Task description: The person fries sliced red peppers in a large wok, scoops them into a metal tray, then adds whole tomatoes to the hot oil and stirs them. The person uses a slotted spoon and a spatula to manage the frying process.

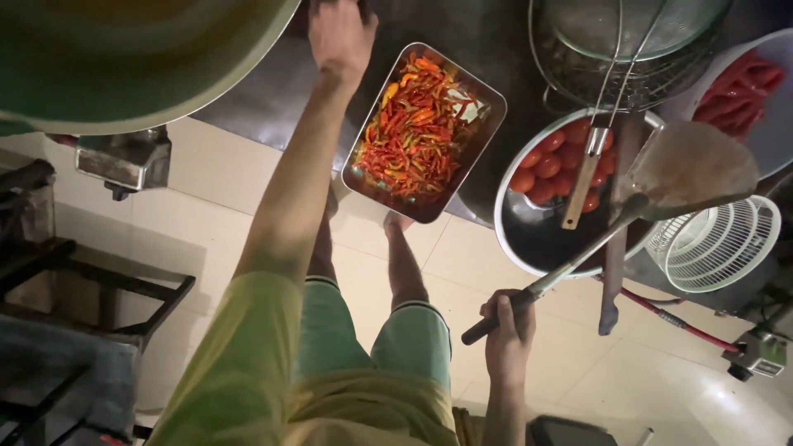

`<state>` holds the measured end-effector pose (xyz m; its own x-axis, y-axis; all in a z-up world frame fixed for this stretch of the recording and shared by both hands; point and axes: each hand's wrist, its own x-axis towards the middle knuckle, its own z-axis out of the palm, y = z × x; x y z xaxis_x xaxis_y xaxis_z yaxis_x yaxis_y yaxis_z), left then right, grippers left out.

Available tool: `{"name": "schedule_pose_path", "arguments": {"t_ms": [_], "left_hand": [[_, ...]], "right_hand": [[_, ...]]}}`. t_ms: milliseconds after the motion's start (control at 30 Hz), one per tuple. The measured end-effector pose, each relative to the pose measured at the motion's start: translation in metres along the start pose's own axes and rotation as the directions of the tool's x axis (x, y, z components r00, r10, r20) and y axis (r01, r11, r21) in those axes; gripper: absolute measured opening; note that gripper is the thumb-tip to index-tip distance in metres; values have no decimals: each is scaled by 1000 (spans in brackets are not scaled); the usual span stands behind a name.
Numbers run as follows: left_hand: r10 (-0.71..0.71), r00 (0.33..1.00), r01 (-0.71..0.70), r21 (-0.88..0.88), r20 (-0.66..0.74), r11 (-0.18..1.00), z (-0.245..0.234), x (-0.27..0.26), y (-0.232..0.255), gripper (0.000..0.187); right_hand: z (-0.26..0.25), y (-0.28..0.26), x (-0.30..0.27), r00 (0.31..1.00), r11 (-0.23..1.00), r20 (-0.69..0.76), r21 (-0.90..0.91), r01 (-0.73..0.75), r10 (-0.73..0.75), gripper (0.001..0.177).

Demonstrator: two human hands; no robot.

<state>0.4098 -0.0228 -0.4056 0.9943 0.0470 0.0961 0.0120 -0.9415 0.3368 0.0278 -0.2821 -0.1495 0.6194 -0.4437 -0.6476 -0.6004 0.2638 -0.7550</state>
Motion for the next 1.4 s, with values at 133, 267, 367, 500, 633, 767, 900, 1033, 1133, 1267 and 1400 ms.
{"name": "schedule_pose_path", "arguments": {"t_ms": [133, 267, 367, 500, 633, 767, 900, 1033, 1133, 1267, 1400], "left_hand": [[52, 997, -61, 196, 52, 979, 30, 19, -11, 33], [-25, 983, 3, 120, 184, 993, -7, 5, 7, 19], [-98, 988, 102, -27, 123, 994, -69, -38, 23, 21], [-253, 938, 250, 44, 238, 967, -67, -89, -4, 21], [-174, 973, 202, -188, 154, 961, -74, -68, 8, 50], [-11, 999, 8, -112, -30, 994, -51, -28, 1, 12], [89, 989, -111, 194, 119, 975, -17, 0, -17, 47], [105, 979, -143, 222, 173, 964, -24, 0, -13, 48], [170, 984, -176, 145, 53, 974, -62, -30, 6, 35], [221, 959, -214, -53, 180, 975, -133, -93, 63, 28], [245, 964, -232, -125, 101, 965, -159, -113, 95, 35]], "right_hand": [[-3, -1, 2, 1000, 1000, -28, -11, -14, 14, 10], [-3, -3, -1, 1000, 1000, -1, 22, 2, -2, 10], [2, -10, 2, 1000, 999, -1, 36, 2, -2, 9], [6, -14, 7, 1000, 999, 9, 33, 7, -7, 10], [0, -8, 7, 1000, 999, -9, -41, -10, 10, 13], [2, -9, 2, 1000, 1000, -20, -16, -16, 15, 9], [0, -6, 2, 1000, 1000, -15, 6, -16, 16, 11], [1, -8, 0, 1000, 1000, -19, 19, -24, 25, 11], [-2, -5, -1, 1000, 998, -18, 61, -24, 25, 10], [0, -8, -1, 1000, 998, -5, 55, -18, 19, 11], [1, -15, -3, 1000, 1000, -12, 3, -25, 25, 12]]}}
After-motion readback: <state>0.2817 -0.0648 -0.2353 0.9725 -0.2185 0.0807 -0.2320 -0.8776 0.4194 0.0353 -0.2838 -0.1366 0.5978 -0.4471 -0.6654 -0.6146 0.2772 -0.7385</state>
